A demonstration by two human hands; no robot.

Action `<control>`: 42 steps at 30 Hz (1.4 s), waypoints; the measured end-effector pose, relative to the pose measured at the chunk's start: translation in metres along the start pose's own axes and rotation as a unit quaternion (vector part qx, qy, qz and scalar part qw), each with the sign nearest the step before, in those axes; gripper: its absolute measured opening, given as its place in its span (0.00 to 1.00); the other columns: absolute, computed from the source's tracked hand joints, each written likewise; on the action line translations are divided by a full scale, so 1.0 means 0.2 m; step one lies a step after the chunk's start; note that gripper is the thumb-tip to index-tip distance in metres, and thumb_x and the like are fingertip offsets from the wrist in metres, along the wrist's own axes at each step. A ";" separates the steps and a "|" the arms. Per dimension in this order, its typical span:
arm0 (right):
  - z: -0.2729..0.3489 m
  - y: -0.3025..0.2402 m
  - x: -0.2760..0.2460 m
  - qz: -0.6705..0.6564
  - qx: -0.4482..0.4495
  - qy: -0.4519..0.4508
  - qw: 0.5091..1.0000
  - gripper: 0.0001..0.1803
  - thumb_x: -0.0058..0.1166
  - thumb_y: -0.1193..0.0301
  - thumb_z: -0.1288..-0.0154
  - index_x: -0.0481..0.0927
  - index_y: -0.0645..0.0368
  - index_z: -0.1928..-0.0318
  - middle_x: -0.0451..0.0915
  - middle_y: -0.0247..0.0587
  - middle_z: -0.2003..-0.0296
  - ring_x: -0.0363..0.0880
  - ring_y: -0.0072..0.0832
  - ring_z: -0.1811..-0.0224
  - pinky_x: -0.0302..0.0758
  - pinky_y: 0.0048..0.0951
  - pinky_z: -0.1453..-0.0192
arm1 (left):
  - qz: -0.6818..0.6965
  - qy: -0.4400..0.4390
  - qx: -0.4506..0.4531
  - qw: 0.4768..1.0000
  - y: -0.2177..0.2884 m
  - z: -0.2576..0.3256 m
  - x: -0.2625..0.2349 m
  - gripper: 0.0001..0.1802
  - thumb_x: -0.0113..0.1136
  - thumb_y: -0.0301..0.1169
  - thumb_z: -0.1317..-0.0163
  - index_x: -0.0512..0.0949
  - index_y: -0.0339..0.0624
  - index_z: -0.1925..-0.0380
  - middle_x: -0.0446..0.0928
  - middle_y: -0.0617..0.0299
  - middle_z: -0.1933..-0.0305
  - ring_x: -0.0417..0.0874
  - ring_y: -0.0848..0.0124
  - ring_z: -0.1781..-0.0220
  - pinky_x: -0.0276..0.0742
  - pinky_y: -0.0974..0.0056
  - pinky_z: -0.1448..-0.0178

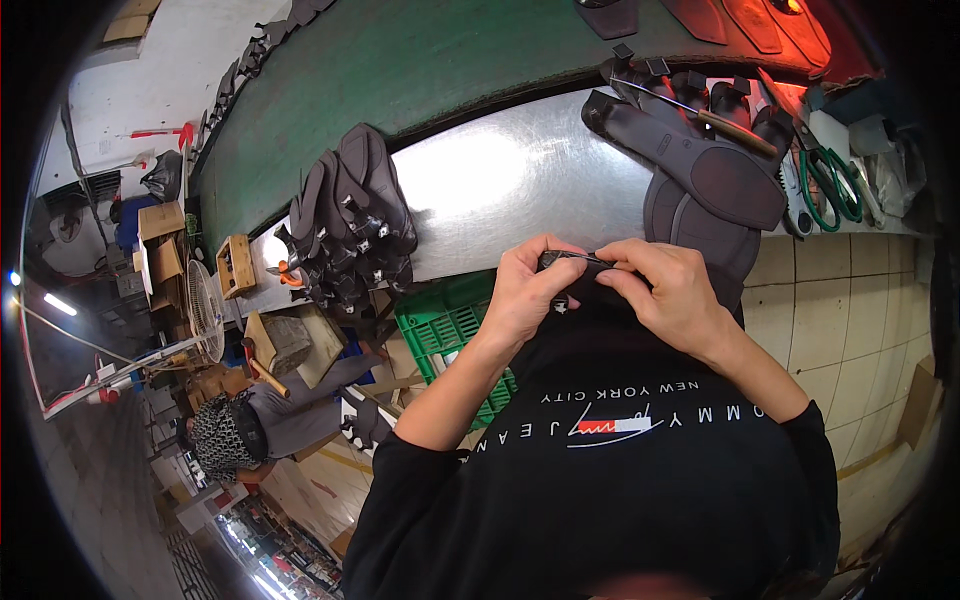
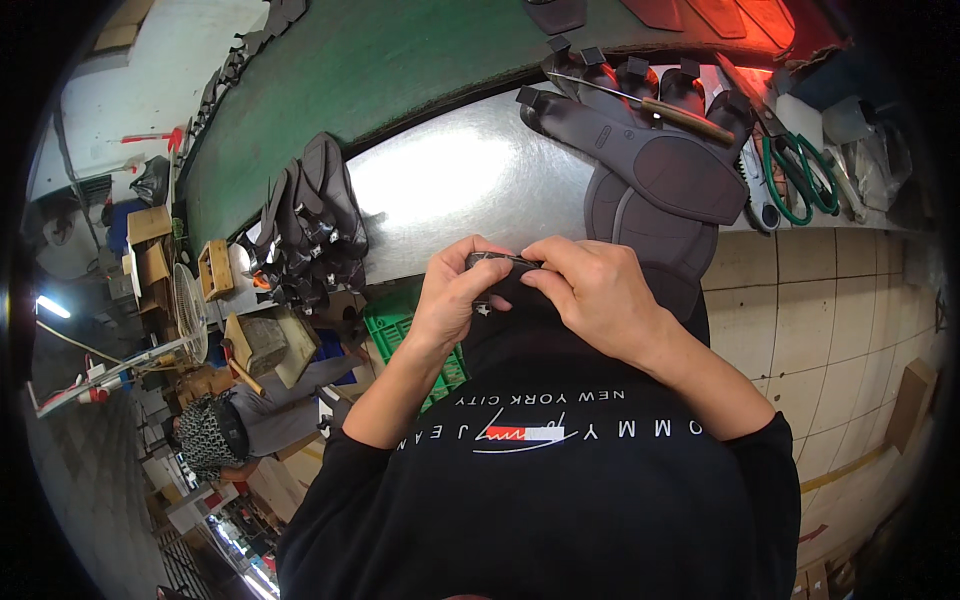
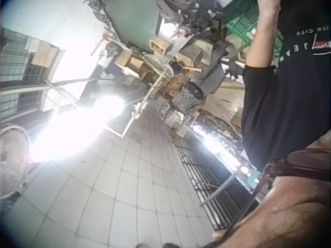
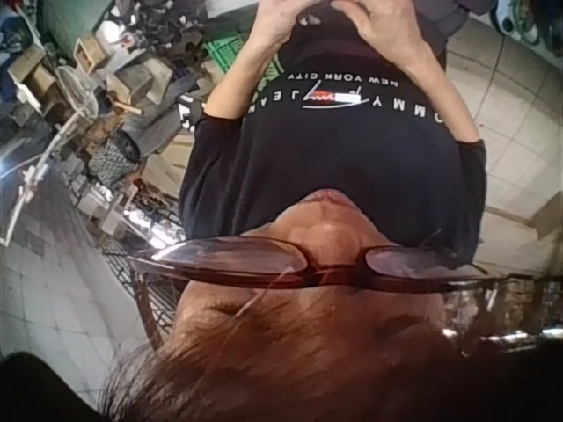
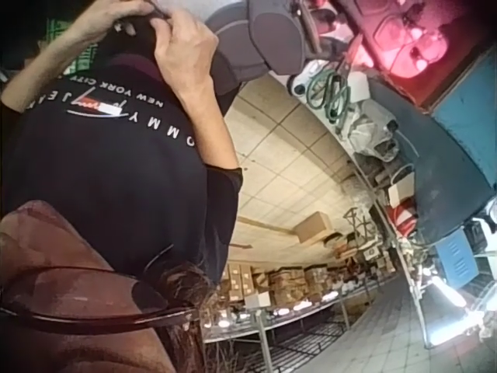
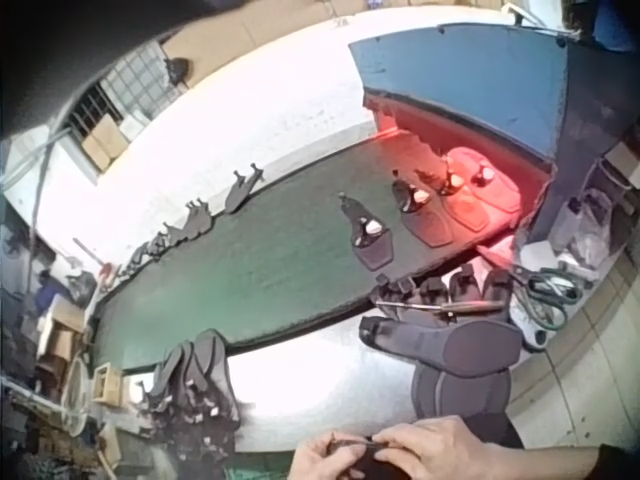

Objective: Applying adhesive and attaching components to sandals.

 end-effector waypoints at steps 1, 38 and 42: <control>0.00 0.01 0.00 -0.004 0.006 0.004 1.000 0.08 0.61 0.74 0.45 0.79 0.61 0.64 0.81 0.45 0.75 0.82 0.38 0.73 0.75 0.34 0.70 | 0.000 0.001 0.000 1.000 0.00 0.00 0.00 0.07 0.60 0.26 0.42 0.77 0.35 0.65 0.78 0.63 0.70 0.78 0.79 0.72 0.79 0.73 0.74; -0.02 -0.03 -0.09 -0.172 0.089 -0.036 0.980 0.26 0.45 0.81 0.36 0.70 0.57 0.37 0.76 0.33 0.77 0.71 0.16 0.76 0.70 0.20 0.69 | 0.602 0.038 -0.102 0.791 -0.08 -0.07 -0.04 0.12 0.65 0.39 0.45 0.79 0.45 0.66 0.80 0.65 0.65 0.80 0.72 0.63 0.67 0.77 0.80; 0.02 0.00 0.11 -0.277 0.178 -0.083 0.941 0.30 0.44 0.81 0.36 0.62 0.56 0.32 0.75 0.33 0.79 0.71 0.17 0.77 0.70 0.20 0.70 | 0.557 -0.105 -0.097 0.818 -0.03 -0.10 0.13 0.14 0.66 0.43 0.47 0.78 0.48 0.69 0.80 0.64 0.68 0.76 0.77 0.71 0.58 0.75 0.85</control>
Point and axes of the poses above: each hand's wrist, its own z-axis away from the middle knuckle, its own x-axis out of the palm, y = z × x, the point moved 8 cm from there along -z, towards the middle knuckle
